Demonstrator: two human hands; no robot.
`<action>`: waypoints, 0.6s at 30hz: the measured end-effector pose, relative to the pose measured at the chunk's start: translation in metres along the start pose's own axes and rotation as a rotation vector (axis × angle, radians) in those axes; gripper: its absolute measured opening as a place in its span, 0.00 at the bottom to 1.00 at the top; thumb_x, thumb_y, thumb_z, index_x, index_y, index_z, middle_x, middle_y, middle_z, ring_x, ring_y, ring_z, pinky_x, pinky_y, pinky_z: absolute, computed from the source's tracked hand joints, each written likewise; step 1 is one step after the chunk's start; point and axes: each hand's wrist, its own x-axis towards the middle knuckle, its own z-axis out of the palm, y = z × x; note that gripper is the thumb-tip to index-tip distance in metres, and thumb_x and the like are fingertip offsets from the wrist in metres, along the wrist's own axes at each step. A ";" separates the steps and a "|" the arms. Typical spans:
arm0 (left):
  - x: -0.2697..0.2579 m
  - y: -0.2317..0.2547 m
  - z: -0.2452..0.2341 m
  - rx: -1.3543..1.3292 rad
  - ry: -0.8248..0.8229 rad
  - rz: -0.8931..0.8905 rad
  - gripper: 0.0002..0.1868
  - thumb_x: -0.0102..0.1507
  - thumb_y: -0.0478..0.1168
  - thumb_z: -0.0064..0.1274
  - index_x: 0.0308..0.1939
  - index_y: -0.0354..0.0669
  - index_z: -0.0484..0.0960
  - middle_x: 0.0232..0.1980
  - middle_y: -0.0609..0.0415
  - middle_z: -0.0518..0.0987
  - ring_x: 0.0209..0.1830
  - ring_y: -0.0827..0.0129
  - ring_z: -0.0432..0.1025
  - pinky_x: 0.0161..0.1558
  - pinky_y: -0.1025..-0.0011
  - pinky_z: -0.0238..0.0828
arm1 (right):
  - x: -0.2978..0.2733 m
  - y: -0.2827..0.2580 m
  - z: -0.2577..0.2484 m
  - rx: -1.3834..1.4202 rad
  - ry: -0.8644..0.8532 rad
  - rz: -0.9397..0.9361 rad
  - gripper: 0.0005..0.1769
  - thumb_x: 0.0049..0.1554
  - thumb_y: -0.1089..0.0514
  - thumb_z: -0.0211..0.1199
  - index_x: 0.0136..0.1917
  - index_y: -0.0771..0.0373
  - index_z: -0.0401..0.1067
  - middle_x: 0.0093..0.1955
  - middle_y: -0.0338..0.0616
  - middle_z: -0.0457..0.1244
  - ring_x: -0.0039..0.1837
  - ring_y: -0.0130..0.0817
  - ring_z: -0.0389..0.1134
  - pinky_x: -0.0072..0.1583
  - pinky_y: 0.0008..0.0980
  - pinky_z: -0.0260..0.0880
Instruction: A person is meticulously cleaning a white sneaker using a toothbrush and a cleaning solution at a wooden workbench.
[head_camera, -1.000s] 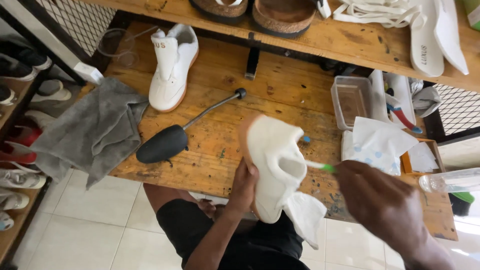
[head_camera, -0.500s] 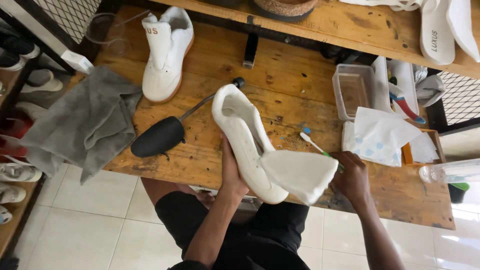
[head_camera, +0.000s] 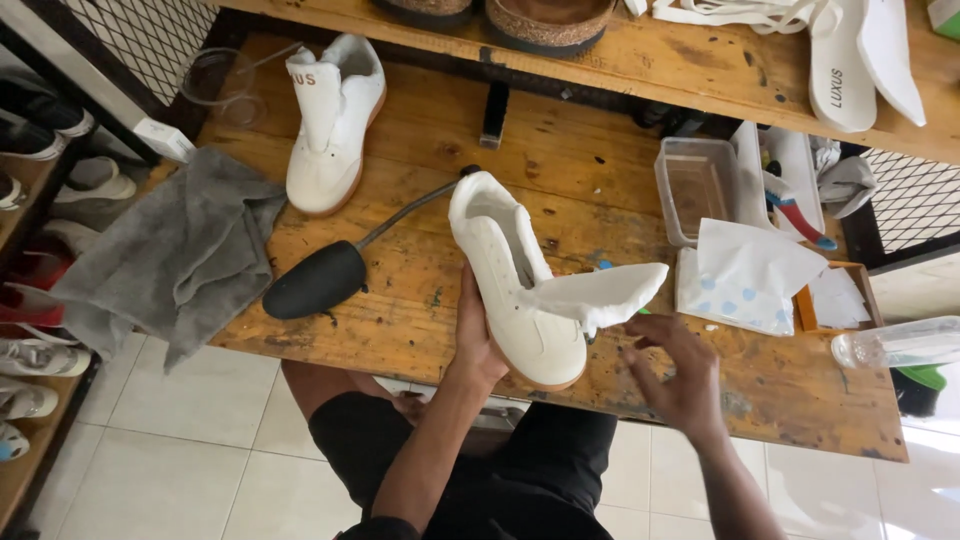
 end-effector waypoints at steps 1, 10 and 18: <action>0.014 -0.004 -0.020 -0.059 -0.222 0.003 0.31 0.66 0.69 0.46 0.62 0.57 0.80 0.59 0.54 0.82 0.60 0.60 0.75 0.64 0.56 0.68 | -0.005 -0.004 0.001 -0.051 -0.034 -0.089 0.20 0.56 0.48 0.65 0.54 0.66 0.78 0.49 0.51 0.71 0.53 0.50 0.74 0.54 0.44 0.77; 0.029 -0.014 -0.037 -0.001 -0.138 0.110 0.34 0.66 0.72 0.40 0.61 0.55 0.80 0.50 0.55 0.84 0.52 0.60 0.76 0.57 0.57 0.72 | -0.009 -0.087 0.017 -0.151 -0.401 -0.534 0.37 0.61 0.38 0.63 0.69 0.70 0.67 0.75 0.57 0.59 0.76 0.49 0.63 0.73 0.51 0.67; 0.012 -0.001 -0.035 -0.043 -0.143 0.061 0.42 0.61 0.74 0.41 0.69 0.54 0.74 0.59 0.45 0.80 0.60 0.44 0.73 0.64 0.40 0.66 | -0.022 -0.068 0.014 0.285 -0.319 -0.542 0.12 0.61 0.54 0.62 0.45 0.65 0.78 0.43 0.43 0.74 0.48 0.43 0.79 0.51 0.39 0.84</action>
